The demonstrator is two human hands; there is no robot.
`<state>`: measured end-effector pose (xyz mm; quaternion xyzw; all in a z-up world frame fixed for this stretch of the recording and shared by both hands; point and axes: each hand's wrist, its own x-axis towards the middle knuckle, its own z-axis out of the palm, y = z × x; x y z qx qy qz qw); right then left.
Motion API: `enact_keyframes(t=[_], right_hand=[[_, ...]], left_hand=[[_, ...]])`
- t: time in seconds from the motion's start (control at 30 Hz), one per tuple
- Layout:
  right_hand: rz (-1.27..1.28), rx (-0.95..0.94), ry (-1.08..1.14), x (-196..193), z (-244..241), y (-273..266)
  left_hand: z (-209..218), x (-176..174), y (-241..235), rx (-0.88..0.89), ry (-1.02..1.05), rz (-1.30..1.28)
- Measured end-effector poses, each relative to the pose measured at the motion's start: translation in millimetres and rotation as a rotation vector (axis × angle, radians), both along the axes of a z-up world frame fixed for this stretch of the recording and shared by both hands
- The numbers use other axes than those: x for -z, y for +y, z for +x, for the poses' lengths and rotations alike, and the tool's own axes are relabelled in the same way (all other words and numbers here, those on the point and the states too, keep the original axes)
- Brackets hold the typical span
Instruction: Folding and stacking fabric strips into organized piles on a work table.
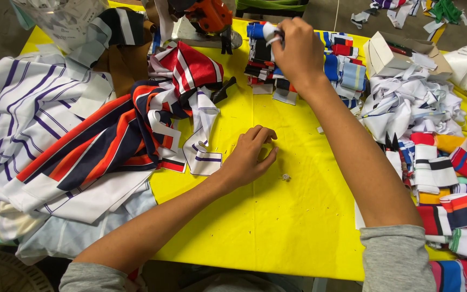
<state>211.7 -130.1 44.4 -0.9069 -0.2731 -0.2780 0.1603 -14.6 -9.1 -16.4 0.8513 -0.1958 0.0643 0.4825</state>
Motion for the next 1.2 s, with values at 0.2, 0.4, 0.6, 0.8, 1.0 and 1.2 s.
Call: enact_keyframes(t=[0.2,0.4,0.6,0.8,1.0,1.2], right_hand=[[-0.552,0.059,-0.34,4,-9,14],[-0.472,0.0,-0.184,-12,-48,33],[-0.316,-0.239,0.617,-21,-138,95],[-0.061,-0.349,0.552,3,-144,86],[0.489,-0.542,0.628,-41,-154,-9],[1.222,-0.278,0.823,30,-183,-115]], left_hand=[[1,6,-2,0.024,-0.103,0.068],[3,15,-6,0.064,-0.236,0.188],[10,-8,-6,0.098,-0.041,0.328],[8,30,-9,0.013,-0.022,0.192],[10,15,1,-0.126,-0.125,-0.372],[0,-8,8,0.057,-0.023,-0.642]])
